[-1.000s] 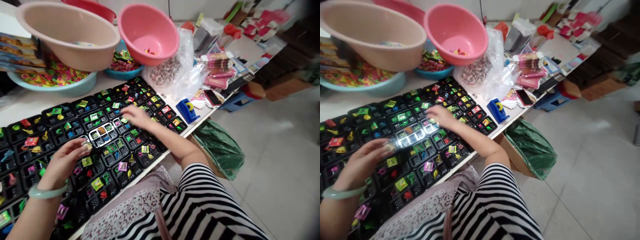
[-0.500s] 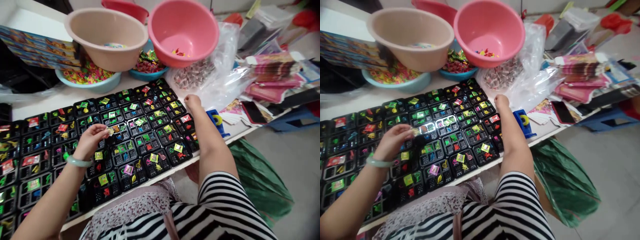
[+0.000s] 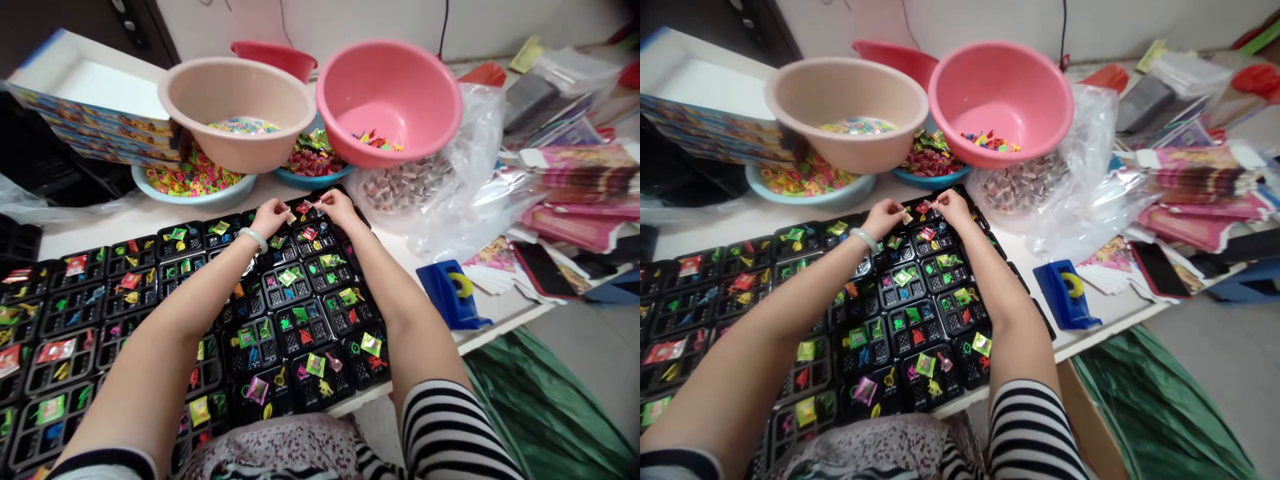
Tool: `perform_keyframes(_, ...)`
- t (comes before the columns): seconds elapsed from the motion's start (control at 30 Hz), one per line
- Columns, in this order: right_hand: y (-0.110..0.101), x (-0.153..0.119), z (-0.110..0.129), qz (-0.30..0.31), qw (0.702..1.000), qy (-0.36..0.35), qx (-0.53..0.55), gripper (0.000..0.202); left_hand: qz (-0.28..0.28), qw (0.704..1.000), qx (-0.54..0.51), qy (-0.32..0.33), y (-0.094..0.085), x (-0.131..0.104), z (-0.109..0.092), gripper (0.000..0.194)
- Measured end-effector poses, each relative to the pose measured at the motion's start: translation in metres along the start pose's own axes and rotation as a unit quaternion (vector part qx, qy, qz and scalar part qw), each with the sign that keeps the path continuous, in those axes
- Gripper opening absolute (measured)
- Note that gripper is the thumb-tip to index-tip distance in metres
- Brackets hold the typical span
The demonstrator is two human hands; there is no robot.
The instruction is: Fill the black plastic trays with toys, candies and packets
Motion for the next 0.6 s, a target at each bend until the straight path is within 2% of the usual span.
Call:
perform_keyframes(0.1,0.015,0.013,-0.005,0.006,0.996,0.010,-0.087,0.025,0.026,0.994,0.108,0.018,0.017,0.019,-0.001,0.008)
perform_keyframes(0.27,0.023,0.008,-0.008,0.045,0.987,-0.002,-0.156,0.016,0.074,0.969,0.231,0.049,0.033,0.023,-0.005,0.020)
perform_keyframes(0.33,0.019,0.005,0.005,0.043,0.985,-0.042,-0.164,0.010,0.080,0.960,0.261,0.057,0.035,0.022,-0.009,0.024)
perform_keyframes(0.4,0.013,0.007,0.028,0.026,0.983,-0.107,-0.148,0.008,0.083,0.954,0.281,0.057,0.035,0.021,-0.009,0.027)
perform_keyframes(0.5,0.004,0.030,0.062,-0.008,0.976,-0.186,-0.116,0.015,0.067,0.960,0.266,0.058,0.032,0.021,-0.010,0.029)
perform_keyframes(0.6,0.011,0.080,0.068,-0.002,0.979,-0.167,-0.120,0.010,0.041,0.978,0.196,0.064,0.023,0.019,-0.008,0.028)
Point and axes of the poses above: each hand's wrist, its own x-axis towards the middle knuckle, its own y-axis out of the palm, z = x × y, the point moved 10 cm from there along x, towards the middle knuckle, and after that the axes turned 5 degrees about x, right-handed, at the moved point
